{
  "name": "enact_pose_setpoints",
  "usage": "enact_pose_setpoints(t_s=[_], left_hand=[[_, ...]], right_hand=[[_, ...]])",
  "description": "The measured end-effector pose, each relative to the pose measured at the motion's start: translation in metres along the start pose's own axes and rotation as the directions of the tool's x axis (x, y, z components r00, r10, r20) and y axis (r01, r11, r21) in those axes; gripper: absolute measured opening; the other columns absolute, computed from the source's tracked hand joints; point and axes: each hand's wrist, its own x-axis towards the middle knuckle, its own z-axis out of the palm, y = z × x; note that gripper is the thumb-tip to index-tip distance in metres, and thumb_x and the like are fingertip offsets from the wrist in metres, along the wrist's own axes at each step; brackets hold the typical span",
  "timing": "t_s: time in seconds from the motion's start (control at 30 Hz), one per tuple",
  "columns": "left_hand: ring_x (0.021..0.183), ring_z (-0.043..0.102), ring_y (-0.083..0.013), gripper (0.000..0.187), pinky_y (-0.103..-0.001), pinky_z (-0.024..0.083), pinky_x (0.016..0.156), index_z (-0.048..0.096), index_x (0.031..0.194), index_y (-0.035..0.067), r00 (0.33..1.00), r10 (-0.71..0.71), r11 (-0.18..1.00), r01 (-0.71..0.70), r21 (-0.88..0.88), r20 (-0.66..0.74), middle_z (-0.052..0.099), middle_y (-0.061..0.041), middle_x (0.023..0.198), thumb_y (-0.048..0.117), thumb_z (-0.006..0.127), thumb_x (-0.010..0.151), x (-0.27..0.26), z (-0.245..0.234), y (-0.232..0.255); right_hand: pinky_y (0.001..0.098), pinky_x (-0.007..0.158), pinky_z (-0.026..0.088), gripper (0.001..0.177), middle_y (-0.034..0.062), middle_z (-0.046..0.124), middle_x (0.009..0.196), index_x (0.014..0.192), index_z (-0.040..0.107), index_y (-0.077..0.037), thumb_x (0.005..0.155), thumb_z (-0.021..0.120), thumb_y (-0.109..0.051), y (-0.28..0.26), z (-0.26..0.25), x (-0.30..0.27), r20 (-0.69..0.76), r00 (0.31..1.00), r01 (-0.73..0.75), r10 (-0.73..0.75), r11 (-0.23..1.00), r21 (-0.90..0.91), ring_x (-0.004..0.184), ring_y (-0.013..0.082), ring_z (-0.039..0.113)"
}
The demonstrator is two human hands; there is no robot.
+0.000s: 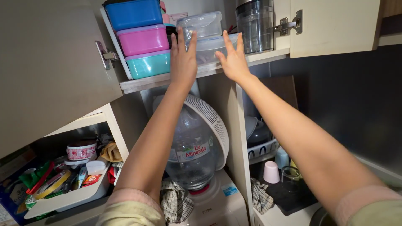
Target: The person sits at a low table and matches lids to colorful plastic food containers, pressing each lid onto a base and stacking the closed containers. They then carry the stacked containers to the kitchen, place them in an upper cabinet, and put away a clear plastic container as well.
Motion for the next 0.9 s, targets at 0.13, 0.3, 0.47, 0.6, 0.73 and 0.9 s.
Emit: enact_pose_setpoints(t_s=[0.13, 0.3, 0.47, 0.6, 0.73, 0.9], left_hand=[[0.149, 0.029, -0.0529, 0.071, -0.053, 0.038, 0.119, 0.038, 0.161, 0.015, 1.0, -0.003, 1.0, 0.004, 0.022, -0.022, 0.021, -0.025, 0.166, -0.002, 0.054, 0.094, -0.008, 0.011, -0.011], [0.149, 0.027, -0.0537, 0.078, -0.05, 0.043, 0.116, 0.033, 0.163, 0.014, 0.998, -0.055, 0.998, 0.056, -0.013, 0.041, 0.017, -0.025, 0.168, -0.006, 0.054, 0.091, -0.015, 0.018, -0.012], [0.15, 0.026, -0.0535, 0.083, -0.048, 0.043, 0.114, 0.03, 0.163, 0.014, 0.989, -0.116, 0.992, 0.12, -0.043, 0.097, 0.016, -0.024, 0.168, -0.01, 0.053, 0.088, -0.016, 0.015, -0.009], [0.152, 0.024, -0.0531, 0.084, -0.048, 0.041, 0.118, 0.03, 0.164, 0.014, 0.988, -0.126, 0.989, 0.132, -0.063, 0.09, 0.018, -0.022, 0.168, -0.011, 0.053, 0.088, -0.015, 0.013, -0.007], [0.152, 0.024, -0.0522, 0.087, -0.049, 0.036, 0.122, 0.028, 0.163, 0.01, 0.991, -0.111, 0.99, 0.116, -0.074, 0.076, 0.018, -0.025, 0.168, -0.014, 0.052, 0.083, -0.022, 0.004, 0.0], [0.155, 0.023, -0.0501, 0.077, -0.051, 0.03, 0.126, 0.025, 0.164, 0.006, 0.996, -0.08, 0.967, 0.072, -0.245, -0.024, 0.017, -0.026, 0.168, -0.003, 0.06, 0.096, -0.043, -0.034, 0.024]], right_hand=[[0.0579, 0.121, 0.029, 0.082, 0.0361, 0.0, 0.165, 0.166, 0.017, -0.026, 0.103, 0.069, -0.032, -0.008, 0.021, -0.004, -0.035, 0.999, -0.02, 0.016, 0.994, -0.108, 0.148, 0.0607, 0.02], [0.0609, 0.119, 0.031, 0.083, 0.0362, -0.004, 0.165, 0.167, 0.012, -0.024, 0.106, 0.068, -0.03, -0.006, 0.028, -0.007, -0.054, 0.998, 0.01, -0.018, 0.991, -0.133, 0.146, 0.0657, 0.018], [0.0611, 0.117, 0.033, 0.084, 0.0338, -0.006, 0.165, 0.167, 0.009, -0.026, 0.107, 0.067, -0.034, -0.01, 0.034, -0.008, -0.076, 0.997, -0.011, -0.002, 0.984, -0.18, 0.146, 0.0658, 0.017], [0.0596, 0.116, 0.036, 0.084, 0.0304, -0.005, 0.167, 0.166, 0.009, -0.03, 0.105, 0.067, -0.035, -0.012, 0.034, -0.006, -0.065, 0.997, -0.046, 0.035, 0.983, -0.179, 0.148, 0.0636, 0.018], [0.0607, 0.118, 0.033, 0.085, 0.0322, -0.005, 0.167, 0.167, 0.009, -0.03, 0.106, 0.068, -0.036, -0.011, 0.029, -0.008, -0.057, 0.998, -0.009, -0.001, 0.986, -0.169, 0.147, 0.0635, 0.017], [0.058, 0.125, 0.023, 0.084, 0.0328, -0.001, 0.169, 0.169, 0.013, -0.025, 0.107, 0.07, -0.031, -0.01, 0.017, -0.024, -0.145, 0.989, -0.011, -0.001, 0.997, -0.082, 0.153, 0.0593, 0.01]])
